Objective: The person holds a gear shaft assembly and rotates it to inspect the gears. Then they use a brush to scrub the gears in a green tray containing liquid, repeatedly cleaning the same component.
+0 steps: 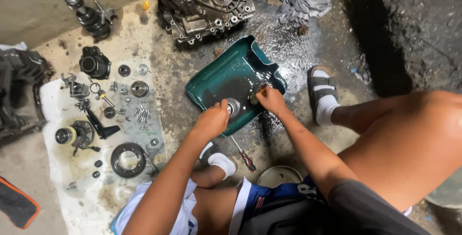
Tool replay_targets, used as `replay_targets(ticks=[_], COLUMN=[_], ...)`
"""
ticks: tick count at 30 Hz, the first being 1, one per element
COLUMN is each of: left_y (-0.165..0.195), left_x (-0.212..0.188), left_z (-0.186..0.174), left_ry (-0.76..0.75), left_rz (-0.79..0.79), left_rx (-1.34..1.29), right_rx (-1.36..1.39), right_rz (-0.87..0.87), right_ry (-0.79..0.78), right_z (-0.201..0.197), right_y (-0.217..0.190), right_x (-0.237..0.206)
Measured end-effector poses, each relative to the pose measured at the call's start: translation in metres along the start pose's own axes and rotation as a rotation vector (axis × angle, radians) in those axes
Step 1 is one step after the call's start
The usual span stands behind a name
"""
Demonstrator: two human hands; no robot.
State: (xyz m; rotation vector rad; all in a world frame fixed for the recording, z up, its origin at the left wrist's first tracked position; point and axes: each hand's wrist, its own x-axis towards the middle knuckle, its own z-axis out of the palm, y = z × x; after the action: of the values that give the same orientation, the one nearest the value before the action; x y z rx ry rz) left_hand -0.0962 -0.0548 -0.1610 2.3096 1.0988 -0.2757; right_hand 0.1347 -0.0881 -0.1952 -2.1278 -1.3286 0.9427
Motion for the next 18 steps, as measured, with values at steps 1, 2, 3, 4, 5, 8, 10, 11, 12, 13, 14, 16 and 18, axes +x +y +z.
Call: replay_targets(ticks=[1,2,3,4,5,8,10,11,12,13,14,16,18], left_y=[0.0,-0.001,-0.001,-0.002,-0.002,-0.003,-0.001,0.001,0.004,0.007,0.009,0.014,0.016], left_x=[0.002,0.006,0.009,0.012,0.013,0.019,0.024,0.025,0.027,0.029,0.031,0.034,0.037], left_z=[0.003,0.004,0.006,0.007,0.008,0.006,0.005,0.005,0.006,0.007,0.008,0.012,0.016], left_ry=[-0.014,-0.022,0.023,0.053,0.073,0.051,0.044,0.035,0.04,0.039,0.035,0.043,0.037], left_rz=[-0.014,-0.029,-0.017,-0.009,-0.001,0.018,0.021,0.01,0.009,0.016,0.027,0.018,0.014], left_rx=[0.004,0.009,0.009,0.008,0.006,0.016,-0.01,-0.03,-0.023,-0.007,0.011,-0.008,0.011], right_rx=[0.135,0.27,0.406,0.445,0.485,0.519,0.444,0.369,0.299,0.283,0.269,0.328,0.49], right_rz=[-0.056,-0.119,-0.177,-0.125,-0.063,-0.149,-0.216,-0.193,-0.169,-0.162,-0.15,-0.2,-0.347], right_ry=[0.045,0.089,0.121,0.112,0.102,0.147,0.141,0.089,0.041,0.052,0.069,0.084,0.09], right_z=[-0.005,-0.01,-0.017,-0.023,-0.029,-0.04,-0.043,-0.04,-0.037,-0.032,-0.026,-0.019,-0.016], right_y=[-0.004,-0.007,-0.009,-0.014,-0.018,-0.031,-0.039,-0.042,-0.044,-0.044,-0.044,-0.037,-0.028], right_x=[-0.002,-0.005,-0.009,-0.013,-0.02,-0.046,-0.055,-0.06,-0.064,-0.066,-0.067,-0.066,-0.061])
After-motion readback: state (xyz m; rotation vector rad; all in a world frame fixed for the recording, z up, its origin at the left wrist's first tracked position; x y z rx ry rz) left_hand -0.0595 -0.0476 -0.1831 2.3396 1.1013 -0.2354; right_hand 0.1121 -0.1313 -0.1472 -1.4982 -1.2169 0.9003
